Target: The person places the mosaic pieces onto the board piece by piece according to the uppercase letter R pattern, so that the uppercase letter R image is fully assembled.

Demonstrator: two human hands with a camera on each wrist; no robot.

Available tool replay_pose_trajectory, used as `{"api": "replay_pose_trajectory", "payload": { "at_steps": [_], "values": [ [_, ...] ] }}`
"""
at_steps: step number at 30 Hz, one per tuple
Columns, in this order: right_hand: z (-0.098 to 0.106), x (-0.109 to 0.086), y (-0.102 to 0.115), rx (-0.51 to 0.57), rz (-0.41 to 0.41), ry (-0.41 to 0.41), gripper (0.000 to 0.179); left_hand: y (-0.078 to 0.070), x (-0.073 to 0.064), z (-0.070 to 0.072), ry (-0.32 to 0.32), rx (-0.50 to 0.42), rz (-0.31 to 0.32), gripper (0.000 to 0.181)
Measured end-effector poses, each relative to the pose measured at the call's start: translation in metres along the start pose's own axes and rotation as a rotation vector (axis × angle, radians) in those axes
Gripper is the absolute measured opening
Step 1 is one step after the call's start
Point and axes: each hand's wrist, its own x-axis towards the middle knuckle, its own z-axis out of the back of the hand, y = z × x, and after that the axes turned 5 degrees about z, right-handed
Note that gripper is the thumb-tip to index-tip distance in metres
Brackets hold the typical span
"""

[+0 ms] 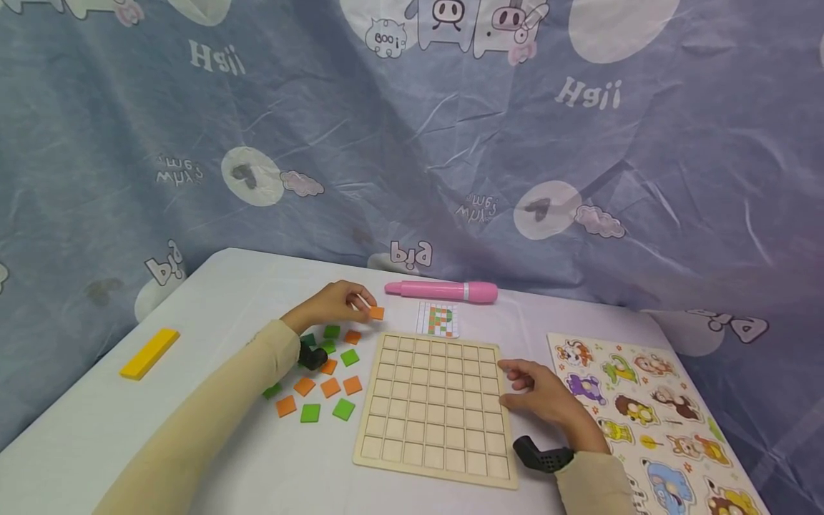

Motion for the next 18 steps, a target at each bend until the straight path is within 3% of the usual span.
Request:
{"api": "replay_pose_trajectory", "payload": {
  "at_steps": [10, 18],
  "values": [
    [0.000, 0.001, -0.001, 0.009, 0.004, 0.000, 0.061, -0.029, -0.018, -0.028, -0.020, -0.086, 0.058, 0.028],
    [0.000, 0.001, -0.002, 0.011, -0.006, 0.001, 0.062, -0.042, -0.022, -0.049, -0.016, -0.124, 0.120, 0.028]
  ]
}}
